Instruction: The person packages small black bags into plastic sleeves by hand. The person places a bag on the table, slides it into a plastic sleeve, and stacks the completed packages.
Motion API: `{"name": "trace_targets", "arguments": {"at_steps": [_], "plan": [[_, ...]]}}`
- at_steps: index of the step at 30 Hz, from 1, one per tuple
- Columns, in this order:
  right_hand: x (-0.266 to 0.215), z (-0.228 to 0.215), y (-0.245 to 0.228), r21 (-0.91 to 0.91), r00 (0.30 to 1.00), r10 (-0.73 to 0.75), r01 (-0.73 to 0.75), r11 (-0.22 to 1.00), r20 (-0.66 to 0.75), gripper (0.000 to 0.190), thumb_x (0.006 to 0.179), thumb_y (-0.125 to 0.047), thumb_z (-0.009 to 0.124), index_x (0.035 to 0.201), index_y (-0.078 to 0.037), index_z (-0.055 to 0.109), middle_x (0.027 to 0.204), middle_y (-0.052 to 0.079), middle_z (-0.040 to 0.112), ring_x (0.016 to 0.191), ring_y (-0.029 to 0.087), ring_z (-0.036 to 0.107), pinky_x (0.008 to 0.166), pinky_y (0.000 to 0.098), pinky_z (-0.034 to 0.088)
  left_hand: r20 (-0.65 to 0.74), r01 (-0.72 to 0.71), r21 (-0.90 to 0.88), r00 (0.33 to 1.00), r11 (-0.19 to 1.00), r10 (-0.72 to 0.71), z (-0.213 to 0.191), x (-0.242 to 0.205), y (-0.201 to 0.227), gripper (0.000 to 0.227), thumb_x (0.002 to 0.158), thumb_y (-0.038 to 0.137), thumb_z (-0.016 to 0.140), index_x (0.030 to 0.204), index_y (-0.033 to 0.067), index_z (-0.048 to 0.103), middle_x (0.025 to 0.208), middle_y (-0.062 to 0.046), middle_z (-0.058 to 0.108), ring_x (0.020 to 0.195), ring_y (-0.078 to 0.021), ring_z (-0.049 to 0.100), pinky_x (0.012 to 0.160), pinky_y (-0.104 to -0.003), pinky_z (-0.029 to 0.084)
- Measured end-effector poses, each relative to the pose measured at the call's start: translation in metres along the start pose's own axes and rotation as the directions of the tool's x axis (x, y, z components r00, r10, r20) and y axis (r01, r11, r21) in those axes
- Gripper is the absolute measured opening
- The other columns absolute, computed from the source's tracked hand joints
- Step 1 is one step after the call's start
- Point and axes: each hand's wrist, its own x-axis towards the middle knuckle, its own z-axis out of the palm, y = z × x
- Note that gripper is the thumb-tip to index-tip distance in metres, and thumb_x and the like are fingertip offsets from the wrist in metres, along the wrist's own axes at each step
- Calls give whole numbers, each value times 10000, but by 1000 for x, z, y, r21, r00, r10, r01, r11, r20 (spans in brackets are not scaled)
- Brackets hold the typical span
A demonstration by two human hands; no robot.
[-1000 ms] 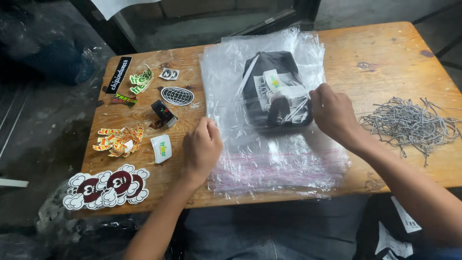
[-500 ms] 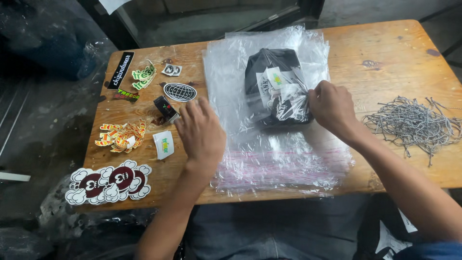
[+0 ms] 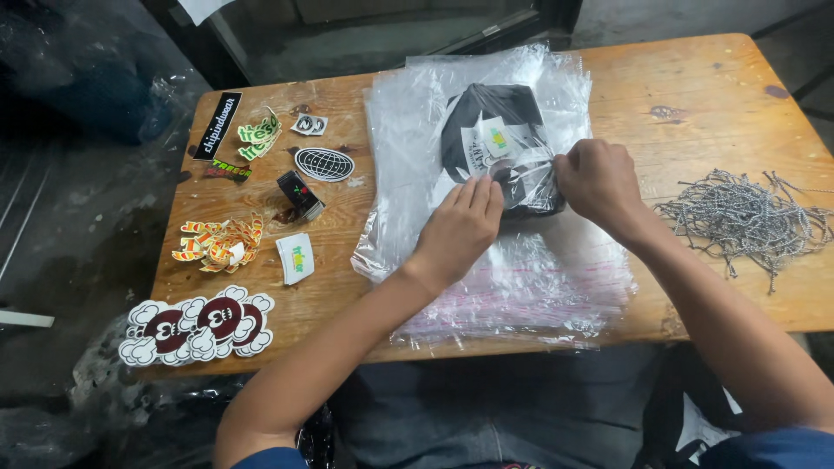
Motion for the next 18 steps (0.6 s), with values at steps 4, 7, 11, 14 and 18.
{"name": "trace_targets", "arguments": {"at_steps": [4, 7, 11, 14, 18], "plan": [[-18, -21, -22, -7, 999, -30, 29, 1000, -33, 384, 1088, -199, 543, 1249, 122, 678, 1009, 344, 717, 971, 476, 727, 755, 568, 604, -7, 6, -44, 1000, 999, -6, 1, 0, -8, 687, 725, -43, 818, 1352, -97, 542, 1298, -315, 651, 1240, -419, 651, 1078, -484, 504], [-42, -25, -33, -108, 907, -317, 299, 948, -278, 431, 1029, -162, 626, 1323, 146, 565, 1162, 364, 600, 1058, 504, 636, 848, 583, 541, 44, 48, -152, 998, 987, -42, -15, 6, -15, 679, 774, -2, 795, 1384, -79, 507, 1337, -298, 632, 1287, -409, 620, 1115, -476, 479], [-65, -15, -44, -406, 560, -775, 661, 631, -294, 746, 713, -272, 837, 1375, -67, 564, 1409, 248, 522, 1342, 475, 484, 1008, 573, 449, 27, 83, -236, 997, 968, -79, -13, 17, -28, 624, 822, 28, 756, 1385, -61, 500, 1330, -282, 637, 1295, -392, 618, 1142, -450, 459], [-42, 16, -31, -505, 489, -821, 650, 568, -295, 616, 771, -258, 829, 1312, -60, 612, 1166, 164, 679, 1167, 350, 670, 959, 479, 534, 9, 81, -258, 997, 963, -82, -13, 28, -34, 645, 778, 56, 824, 1349, -29, 535, 1309, -237, 663, 1284, -353, 633, 1139, -424, 463], [-9, 14, -15, -620, 306, -864, 605, 500, -399, 197, 943, -161, 677, 1122, -80, 663, 895, 53, 646, 799, 251, 723, 753, 355, 598, -16, 149, -81, 988, 986, -151, -79, 22, -37, 835, 868, 195, 797, 1531, -48, 351, 1568, -294, 407, 1490, -472, 353, 1215, -597, 345]]}}
